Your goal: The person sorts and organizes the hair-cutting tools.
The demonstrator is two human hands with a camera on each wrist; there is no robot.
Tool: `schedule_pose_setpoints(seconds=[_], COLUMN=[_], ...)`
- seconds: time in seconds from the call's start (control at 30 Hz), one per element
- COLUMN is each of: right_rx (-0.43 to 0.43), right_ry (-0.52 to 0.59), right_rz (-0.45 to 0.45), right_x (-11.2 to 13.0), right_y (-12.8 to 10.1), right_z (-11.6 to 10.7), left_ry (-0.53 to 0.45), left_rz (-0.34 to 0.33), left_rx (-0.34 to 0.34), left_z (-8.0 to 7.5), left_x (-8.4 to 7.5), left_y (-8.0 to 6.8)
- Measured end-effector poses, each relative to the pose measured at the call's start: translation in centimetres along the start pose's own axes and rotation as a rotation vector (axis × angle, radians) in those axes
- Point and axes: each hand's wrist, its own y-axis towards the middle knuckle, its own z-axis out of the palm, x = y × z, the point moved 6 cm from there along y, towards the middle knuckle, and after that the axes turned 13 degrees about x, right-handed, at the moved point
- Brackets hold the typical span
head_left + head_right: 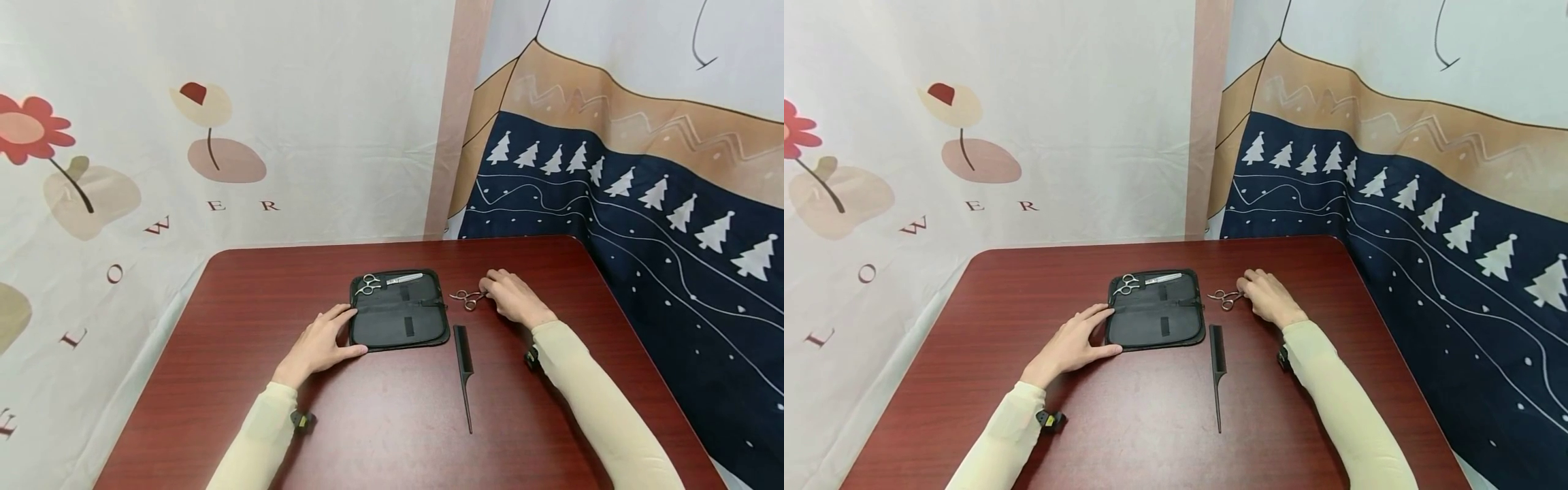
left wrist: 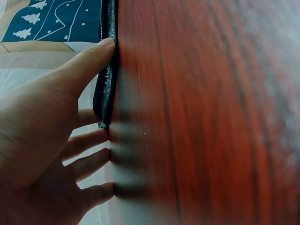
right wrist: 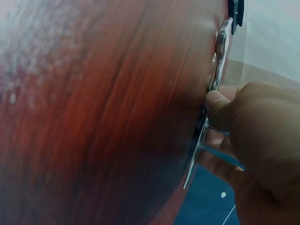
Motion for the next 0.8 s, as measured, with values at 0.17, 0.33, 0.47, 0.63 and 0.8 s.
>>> schedule_pose_setpoints(seconds=[0.17,0.33,0.47,0.63,0.8], right_rx=[0.000,0.021,0.032,0.031,0.021], right_ry=[-0.032,-0.069,-0.099,-0.115,-0.095], right_rz=[-0.004,0.024,0.049,0.059,0.072], right_x=[0.2,0.3,0.5,0.5,0.4], right_y=[0.0,-0.1,-0.3,-0.6,-1.0], right_z=[0.1,0.2,0.3,0.1,-0.4], left_ry=[0.002,0.005,0.002,-0.001,0.002], left_rz=[0.000,-0.001,-0.002,-0.002,-0.003], left_rx=[0.000,0.002,0.003,0.004,0.003], left_z=[0.0,0.0,0.0,0.0,0.0], left_x=[0.0,0.1,0.0,0.0,0.0], left_y=[-0.1,0.0,0.0,0.0,-0.1])
